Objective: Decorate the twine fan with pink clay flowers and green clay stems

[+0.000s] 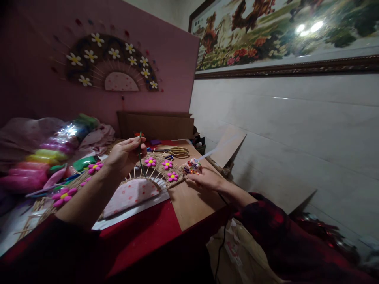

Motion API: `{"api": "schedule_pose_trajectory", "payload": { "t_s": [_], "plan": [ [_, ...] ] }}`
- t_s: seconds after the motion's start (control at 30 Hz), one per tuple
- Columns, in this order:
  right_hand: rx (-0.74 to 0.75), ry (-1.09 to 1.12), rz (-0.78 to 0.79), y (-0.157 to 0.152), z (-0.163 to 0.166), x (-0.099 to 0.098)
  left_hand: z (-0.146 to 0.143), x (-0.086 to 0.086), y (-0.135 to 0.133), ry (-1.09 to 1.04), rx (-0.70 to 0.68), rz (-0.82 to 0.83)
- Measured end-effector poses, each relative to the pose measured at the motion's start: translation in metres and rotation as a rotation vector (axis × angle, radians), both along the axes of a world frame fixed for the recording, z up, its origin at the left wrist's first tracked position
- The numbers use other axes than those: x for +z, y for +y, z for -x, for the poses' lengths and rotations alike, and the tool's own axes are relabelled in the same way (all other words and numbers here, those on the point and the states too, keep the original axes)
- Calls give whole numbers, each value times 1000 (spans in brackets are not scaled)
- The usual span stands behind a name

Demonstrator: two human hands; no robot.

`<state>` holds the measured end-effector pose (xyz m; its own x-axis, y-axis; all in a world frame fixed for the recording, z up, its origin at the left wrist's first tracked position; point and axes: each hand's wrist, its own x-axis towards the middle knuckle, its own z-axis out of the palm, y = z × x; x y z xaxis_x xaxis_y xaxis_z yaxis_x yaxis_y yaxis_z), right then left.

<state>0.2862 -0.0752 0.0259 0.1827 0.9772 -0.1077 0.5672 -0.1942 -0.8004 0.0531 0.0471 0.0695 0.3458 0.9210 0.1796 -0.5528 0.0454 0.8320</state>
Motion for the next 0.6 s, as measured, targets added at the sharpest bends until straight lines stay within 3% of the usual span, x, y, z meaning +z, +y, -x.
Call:
{"api": "schedule_pose_trajectory", "payload": {
  "t_s": [0.6],
  "plan": [
    [40,-59,1,1,-3,-6,-2,1,-1,10,2,-2]
  ]
}}
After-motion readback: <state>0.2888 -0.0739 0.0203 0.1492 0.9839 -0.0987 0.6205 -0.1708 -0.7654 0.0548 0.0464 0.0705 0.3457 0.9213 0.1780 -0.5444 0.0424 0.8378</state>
